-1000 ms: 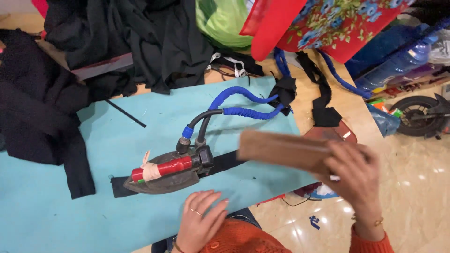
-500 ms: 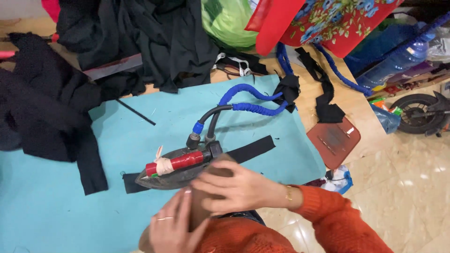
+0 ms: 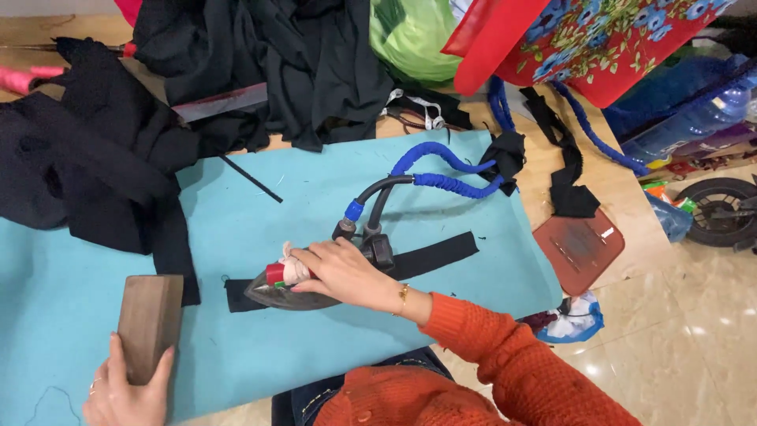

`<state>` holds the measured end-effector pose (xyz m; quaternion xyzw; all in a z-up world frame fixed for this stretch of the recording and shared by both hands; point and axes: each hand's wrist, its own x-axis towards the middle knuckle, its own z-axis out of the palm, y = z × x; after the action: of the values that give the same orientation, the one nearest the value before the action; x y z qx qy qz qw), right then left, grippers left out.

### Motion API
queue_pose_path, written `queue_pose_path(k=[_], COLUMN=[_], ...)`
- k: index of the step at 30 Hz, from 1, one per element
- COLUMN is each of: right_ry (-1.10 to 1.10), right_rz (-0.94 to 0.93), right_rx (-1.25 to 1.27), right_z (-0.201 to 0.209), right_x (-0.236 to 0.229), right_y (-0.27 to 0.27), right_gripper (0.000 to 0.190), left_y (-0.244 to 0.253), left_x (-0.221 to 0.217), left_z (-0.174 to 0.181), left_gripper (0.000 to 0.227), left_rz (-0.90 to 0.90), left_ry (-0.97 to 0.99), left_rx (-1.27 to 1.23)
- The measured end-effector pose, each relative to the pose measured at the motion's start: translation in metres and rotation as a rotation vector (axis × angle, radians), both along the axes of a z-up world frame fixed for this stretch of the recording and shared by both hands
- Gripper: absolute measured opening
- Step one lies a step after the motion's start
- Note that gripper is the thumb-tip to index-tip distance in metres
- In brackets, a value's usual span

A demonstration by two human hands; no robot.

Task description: The person irons a long black fabric strip on a light blue work surface using a steam iron and a wooden pressing block. They briefly handle a red patterned fabric, then continue ironing the black strip, folding it over and pressing it flat.

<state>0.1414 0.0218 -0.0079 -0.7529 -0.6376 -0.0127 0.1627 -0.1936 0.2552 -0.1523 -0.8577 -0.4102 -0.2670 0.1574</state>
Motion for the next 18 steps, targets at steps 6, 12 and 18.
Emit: queue_pose_path(k=[6, 12, 18], right_ry=[0.158, -0.045, 0.275], right_rz=[-0.054, -0.039, 0.021], right_rx=[-0.080, -0.004, -0.056], right_z=[0.001, -0.003, 0.033], right_x=[-0.001, -0.004, 0.000], right_y=[0.012, 0.010, -0.002], right_gripper=[0.055, 0.058, 0.065], left_y=[0.023, 0.029, 0.020], left_x=[-0.005, -0.004, 0.016], left_z=[-0.021, -0.033, -0.015], left_gripper=[0.076, 0.090, 0.091], left_rz=[0.087, 0.007, 0.023], left_ry=[0.116, 0.011, -0.180], left_rx=[0.136, -0.160, -0.593])
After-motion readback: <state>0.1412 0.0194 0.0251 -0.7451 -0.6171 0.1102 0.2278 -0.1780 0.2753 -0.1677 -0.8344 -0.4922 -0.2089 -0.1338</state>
